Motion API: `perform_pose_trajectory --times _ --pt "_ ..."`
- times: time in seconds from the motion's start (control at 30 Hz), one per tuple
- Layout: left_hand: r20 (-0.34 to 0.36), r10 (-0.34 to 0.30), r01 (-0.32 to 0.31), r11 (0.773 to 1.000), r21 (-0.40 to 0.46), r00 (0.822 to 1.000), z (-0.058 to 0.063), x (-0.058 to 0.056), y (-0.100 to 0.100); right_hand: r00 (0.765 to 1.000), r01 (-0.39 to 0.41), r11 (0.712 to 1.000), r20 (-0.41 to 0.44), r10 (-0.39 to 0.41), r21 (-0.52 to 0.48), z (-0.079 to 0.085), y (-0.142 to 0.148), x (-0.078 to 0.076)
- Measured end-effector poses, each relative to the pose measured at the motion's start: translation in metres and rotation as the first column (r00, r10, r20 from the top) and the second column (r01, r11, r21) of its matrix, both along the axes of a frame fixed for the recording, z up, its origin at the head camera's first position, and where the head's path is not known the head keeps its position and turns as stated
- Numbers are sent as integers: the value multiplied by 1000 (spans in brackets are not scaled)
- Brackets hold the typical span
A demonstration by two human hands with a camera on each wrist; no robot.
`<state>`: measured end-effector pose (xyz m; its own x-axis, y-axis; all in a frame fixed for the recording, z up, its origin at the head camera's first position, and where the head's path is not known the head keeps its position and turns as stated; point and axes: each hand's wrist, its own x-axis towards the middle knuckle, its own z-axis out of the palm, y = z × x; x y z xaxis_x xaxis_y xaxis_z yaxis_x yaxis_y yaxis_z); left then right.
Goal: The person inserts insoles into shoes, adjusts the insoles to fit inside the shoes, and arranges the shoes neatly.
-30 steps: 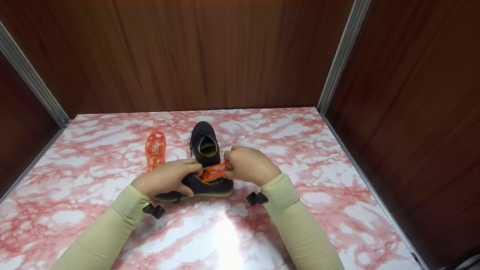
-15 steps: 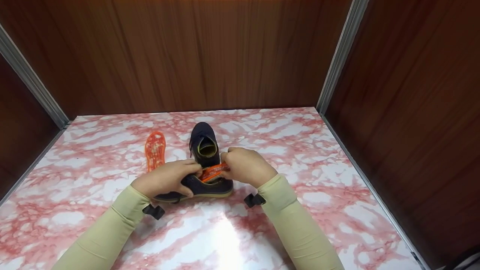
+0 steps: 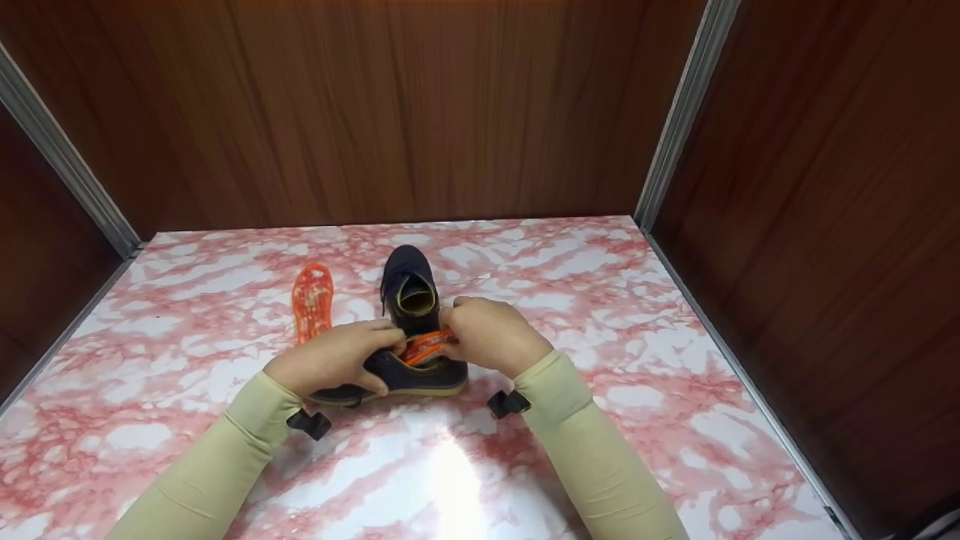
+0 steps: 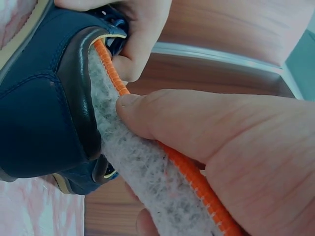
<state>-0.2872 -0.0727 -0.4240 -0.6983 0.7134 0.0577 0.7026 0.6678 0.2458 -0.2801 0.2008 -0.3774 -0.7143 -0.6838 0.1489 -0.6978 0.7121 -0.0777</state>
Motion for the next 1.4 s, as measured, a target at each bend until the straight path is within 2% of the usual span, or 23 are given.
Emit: perform_pose_trajectory --times 0.3,0.6,0.87,1.13,1.4 --pt "7 1 -1 1000 -9 1000 -2 1 2 990 71 997 121 -74 31 3 4 0" --pt "19 0 0 1000 -15 1000 -2 1 3 975 116 993 189 -116 12 11 15 3" --pt "2 3 -3 1000 -6 1000 -5 0 1 967 160 986 192 -167 56 15 15 4" --pt "21 8 -8 1000 -15 1000 -1 1 1 983 107 993 142 -113 54 13 12 5" --pt "18 14 -13 1000 -8 1000 -1 0 1 988 84 996 130 -89 39 13 9 5"
